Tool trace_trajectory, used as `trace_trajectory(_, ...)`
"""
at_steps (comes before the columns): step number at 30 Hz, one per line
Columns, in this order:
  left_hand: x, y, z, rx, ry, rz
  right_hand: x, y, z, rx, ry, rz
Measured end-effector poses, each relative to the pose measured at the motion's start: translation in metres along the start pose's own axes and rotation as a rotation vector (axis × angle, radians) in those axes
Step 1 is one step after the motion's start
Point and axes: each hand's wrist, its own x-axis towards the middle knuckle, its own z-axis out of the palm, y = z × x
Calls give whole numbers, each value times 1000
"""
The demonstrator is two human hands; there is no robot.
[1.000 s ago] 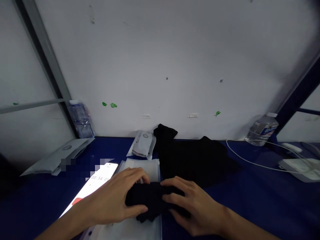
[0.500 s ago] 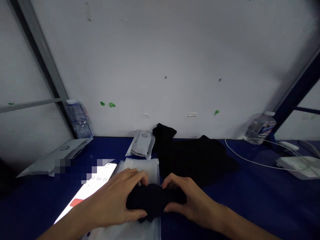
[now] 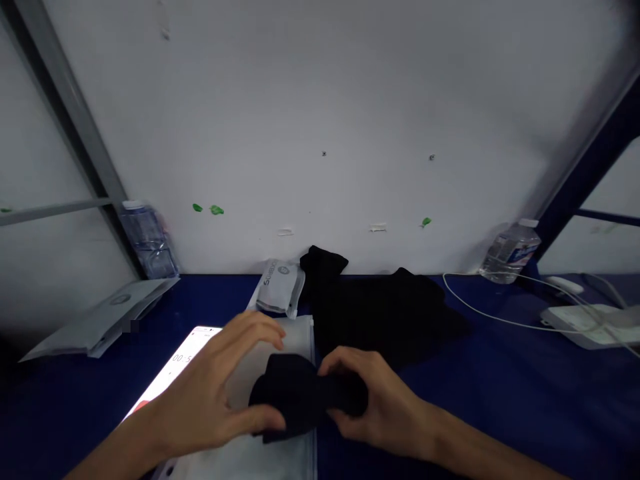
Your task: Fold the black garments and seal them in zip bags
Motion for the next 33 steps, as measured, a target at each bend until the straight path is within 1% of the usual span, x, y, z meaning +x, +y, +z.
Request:
trace_trajectory(2,-1,-2,-3,-17,196,76,2,0,-11,29,88,-6)
trace_trajectory(3,-1,-2,-4,-13,271,104,3,1,-17,20,137,-1)
trace_trajectory(4,-1,-3,-5,0,316,124,5,2,-24,-13,186,0)
trace_trajectory(5,0,-3,-5,16,327,137,6,3,-31,-57,214,2)
trace_trajectory(6,1,-2,-4,30,307,139,7,5,-38,-104,227,9)
trace_trajectory(7,3,-1,-3,45,256,130,8,8,-43,-150,244,12)
trace_trajectory(8,5,1,-2,59,180,111,8,10,-48,-186,248,18)
trace_trajectory(11,9,9,2,103,-100,54,10,18,-57,-254,250,39)
trace_trajectory(13,11,14,5,113,-250,36,10,21,-59,-287,260,39)
trace_trajectory(16,11,18,13,80,-372,-13,10,25,-61,-338,295,9)
trace_trajectory(19,11,16,23,78,-407,-61,10,28,-62,-378,315,-14)
trace_trajectory(23,14,12,31,107,-388,-67,8,30,-62,-394,335,-9)
trace_trajectory(28,18,13,29,108,-397,-111,8,31,-63,-394,353,-4)
trace_trajectory(31,19,11,28,41,-404,-126,8,32,-65,-400,354,0)
trace_trajectory(33,19,8,28,-8,-385,-117,9,32,-66,-400,352,9)
